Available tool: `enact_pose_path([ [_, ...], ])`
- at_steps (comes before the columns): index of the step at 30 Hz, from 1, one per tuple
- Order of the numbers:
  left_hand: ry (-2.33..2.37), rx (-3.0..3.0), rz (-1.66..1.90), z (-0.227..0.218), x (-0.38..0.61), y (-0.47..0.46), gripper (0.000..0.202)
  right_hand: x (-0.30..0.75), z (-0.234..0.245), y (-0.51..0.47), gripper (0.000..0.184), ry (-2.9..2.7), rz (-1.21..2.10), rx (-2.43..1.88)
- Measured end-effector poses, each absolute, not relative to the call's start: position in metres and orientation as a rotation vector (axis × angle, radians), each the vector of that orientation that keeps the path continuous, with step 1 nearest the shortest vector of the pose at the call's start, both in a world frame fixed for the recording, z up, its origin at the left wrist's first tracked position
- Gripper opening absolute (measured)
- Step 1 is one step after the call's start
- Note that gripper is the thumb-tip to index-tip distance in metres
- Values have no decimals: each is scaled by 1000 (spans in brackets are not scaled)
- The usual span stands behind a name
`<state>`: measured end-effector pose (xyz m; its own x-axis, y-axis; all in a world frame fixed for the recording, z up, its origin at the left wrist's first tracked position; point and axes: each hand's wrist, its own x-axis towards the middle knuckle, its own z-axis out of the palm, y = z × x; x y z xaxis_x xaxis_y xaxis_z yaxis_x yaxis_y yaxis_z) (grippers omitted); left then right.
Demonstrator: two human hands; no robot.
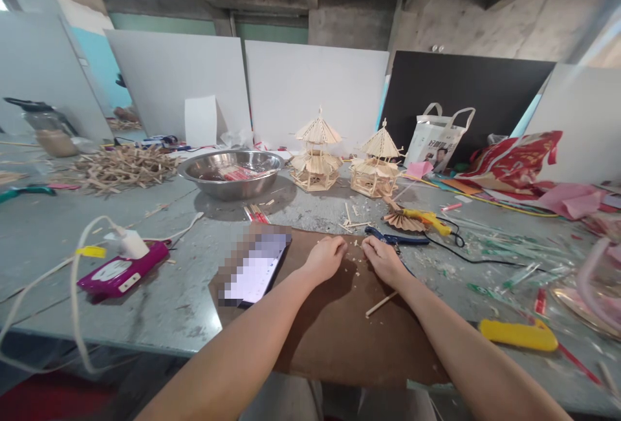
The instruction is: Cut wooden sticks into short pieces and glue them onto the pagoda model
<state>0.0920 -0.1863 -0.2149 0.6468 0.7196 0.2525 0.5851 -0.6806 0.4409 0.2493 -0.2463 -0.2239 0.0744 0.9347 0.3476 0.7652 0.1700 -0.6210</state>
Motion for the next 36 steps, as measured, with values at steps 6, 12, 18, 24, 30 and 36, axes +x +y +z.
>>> enact_pose_path([
  [6,1025,2590,587,-214,92,-187,29,250,-224,-245,24,-1735,252,-1686],
  [12,1038,2623,566,-212,92,-187,33,251,-225,-245,29,-1740,215,-1713],
  [18,1077,2586,650,-218,92,-184,24,254,-226,-244,24,-1635,87,-1614],
  [24,1099,2581,644,-224,93,-183,24,249,-220,-248,33,-1811,-8,-1685],
  [30,1147,2614,596,-217,92,-183,44,259,-224,-245,19,-1757,92,-1725],
  [36,1318,2540,605,-220,88,-173,20,272,-227,-241,21,-1739,6,-1935],
])
